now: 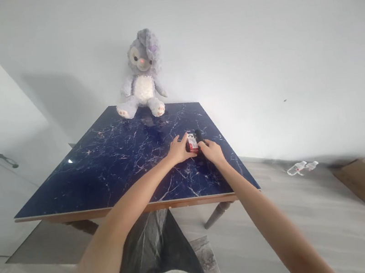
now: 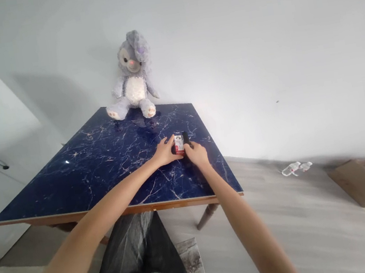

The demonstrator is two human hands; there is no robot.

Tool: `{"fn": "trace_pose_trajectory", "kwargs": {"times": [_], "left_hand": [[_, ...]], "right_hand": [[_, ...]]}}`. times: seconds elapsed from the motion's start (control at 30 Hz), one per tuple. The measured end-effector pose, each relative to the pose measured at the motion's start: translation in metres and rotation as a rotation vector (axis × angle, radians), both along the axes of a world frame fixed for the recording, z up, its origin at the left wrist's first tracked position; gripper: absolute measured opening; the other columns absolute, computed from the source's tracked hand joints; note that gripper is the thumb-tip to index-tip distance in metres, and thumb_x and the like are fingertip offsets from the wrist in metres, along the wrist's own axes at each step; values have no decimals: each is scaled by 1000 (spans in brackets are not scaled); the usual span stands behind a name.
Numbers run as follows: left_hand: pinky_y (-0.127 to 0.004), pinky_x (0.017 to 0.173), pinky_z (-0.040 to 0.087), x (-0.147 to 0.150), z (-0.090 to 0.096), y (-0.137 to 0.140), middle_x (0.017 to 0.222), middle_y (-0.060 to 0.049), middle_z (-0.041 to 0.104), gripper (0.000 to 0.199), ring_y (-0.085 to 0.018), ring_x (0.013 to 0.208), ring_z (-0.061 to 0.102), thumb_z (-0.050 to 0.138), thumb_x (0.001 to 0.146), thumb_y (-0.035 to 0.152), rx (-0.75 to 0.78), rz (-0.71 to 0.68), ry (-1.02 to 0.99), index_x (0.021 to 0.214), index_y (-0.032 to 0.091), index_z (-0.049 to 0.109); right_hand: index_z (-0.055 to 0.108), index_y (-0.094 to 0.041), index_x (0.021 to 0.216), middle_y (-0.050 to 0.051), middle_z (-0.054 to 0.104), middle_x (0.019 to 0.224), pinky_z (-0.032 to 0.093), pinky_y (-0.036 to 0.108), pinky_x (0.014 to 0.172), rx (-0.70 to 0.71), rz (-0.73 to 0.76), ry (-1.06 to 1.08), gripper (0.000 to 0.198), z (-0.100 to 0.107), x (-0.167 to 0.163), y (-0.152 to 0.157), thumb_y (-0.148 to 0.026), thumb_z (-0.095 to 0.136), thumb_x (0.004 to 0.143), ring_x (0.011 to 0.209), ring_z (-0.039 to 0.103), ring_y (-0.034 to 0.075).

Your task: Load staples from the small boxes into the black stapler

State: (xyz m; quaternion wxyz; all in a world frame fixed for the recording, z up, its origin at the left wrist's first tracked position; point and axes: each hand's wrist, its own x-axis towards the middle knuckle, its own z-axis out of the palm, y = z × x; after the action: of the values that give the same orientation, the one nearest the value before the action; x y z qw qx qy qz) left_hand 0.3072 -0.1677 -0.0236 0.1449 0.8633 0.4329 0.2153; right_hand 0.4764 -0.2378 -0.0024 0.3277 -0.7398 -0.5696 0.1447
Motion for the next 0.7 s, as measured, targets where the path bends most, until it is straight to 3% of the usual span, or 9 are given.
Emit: {"fn": "trace_pose_trajectory", "kwargs": {"times": [0.17, 0.27, 0.37, 0.53, 0.7], "left_hand": [[-52, 117, 18, 71, 2, 23, 138, -22, 58, 113, -44, 150, 8, 65, 75, 68, -15, -54, 65, 157, 7, 16], [-53, 117, 17, 92, 3, 29, 138, -20, 59, 112, -44, 150, 7, 62, 76, 68, -39, -68, 82, 158, 9, 14], [-54, 117, 19, 100, 2, 33, 137, -18, 60, 111, -44, 150, 11, 61, 75, 69, -44, -48, 76, 157, 11, 14], [-52, 115, 24, 100, -1, 35, 144, -19, 54, 107, -44, 149, 18, 60, 75, 71, -43, -40, 58, 156, 15, 20], [-47, 113, 29, 99, -7, 38, 151, -21, 45, 108, -42, 147, 25, 60, 74, 73, -13, -54, 23, 156, 14, 22]], "right_hand": [[63, -17, 124, 13, 71, 113, 44, 36, 91, 136, -206, -34, 48, -14, 50, 19, -47, 40, 93, 102, 64, 29], [60, -14, 126, 16, 71, 110, 44, 35, 89, 151, -255, -28, 49, -22, 60, 19, -46, 43, 92, 102, 64, 29], [62, -12, 119, 16, 71, 104, 44, 35, 89, 173, -269, -108, 43, -26, 61, 18, -40, 50, 87, 99, 64, 29], [67, -16, 107, 13, 72, 99, 45, 35, 88, 166, -245, -149, 34, -27, 64, 18, -39, 48, 90, 96, 65, 28], [62, -21, 126, 10, 71, 113, 47, 35, 91, 141, -115, -19, 45, -27, 78, 16, -48, 52, 91, 104, 65, 25]]}}
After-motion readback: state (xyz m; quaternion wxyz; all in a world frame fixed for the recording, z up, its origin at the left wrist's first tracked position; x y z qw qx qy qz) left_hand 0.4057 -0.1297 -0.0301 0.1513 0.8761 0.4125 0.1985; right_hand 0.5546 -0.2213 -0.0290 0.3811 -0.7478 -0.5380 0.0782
